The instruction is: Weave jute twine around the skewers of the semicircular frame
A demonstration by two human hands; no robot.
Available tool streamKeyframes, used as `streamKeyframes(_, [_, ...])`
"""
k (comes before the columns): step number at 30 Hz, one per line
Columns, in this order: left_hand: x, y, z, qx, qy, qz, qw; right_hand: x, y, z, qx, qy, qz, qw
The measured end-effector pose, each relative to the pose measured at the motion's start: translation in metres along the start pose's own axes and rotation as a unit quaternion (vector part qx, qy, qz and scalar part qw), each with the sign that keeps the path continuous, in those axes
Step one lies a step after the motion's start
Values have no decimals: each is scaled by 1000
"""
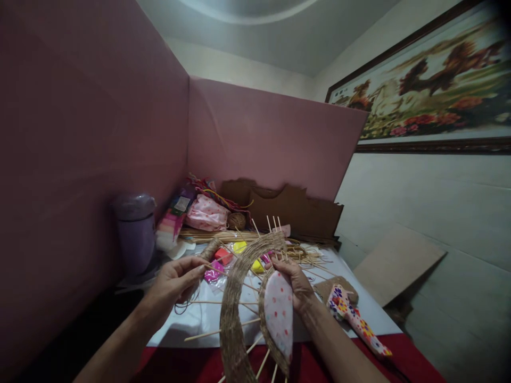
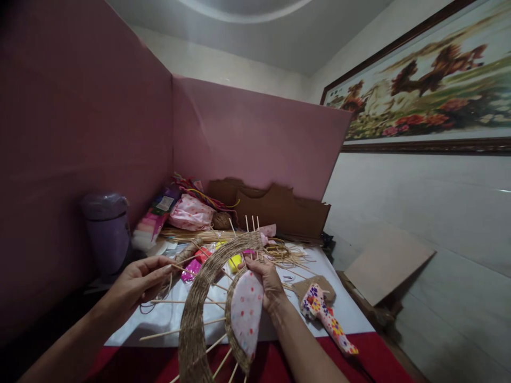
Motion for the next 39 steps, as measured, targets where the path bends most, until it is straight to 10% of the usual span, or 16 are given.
streamKeyframes(12, [14, -9, -37, -147, 150, -101, 973, 1, -2, 1, 3, -26, -15, 1000])
streamKeyframes(20, [-18, -34, -72, -392, 413, -24, 822, 2, 2, 1, 11, -12, -11, 1000])
streamKeyframes(39, [-40, -42, -69, -482, 432, 62, 760, 7, 7, 4, 24, -5, -17, 1000])
Point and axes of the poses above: each hand's wrist, its own y-axis towards the middle knuckle, its own x-axis out of the back of the hand, z = x × y, the point moved 9 cm from there along y, towards the middle knuckle, and after that the axes turned 9 degrees about -x, right-handed, at the moved point
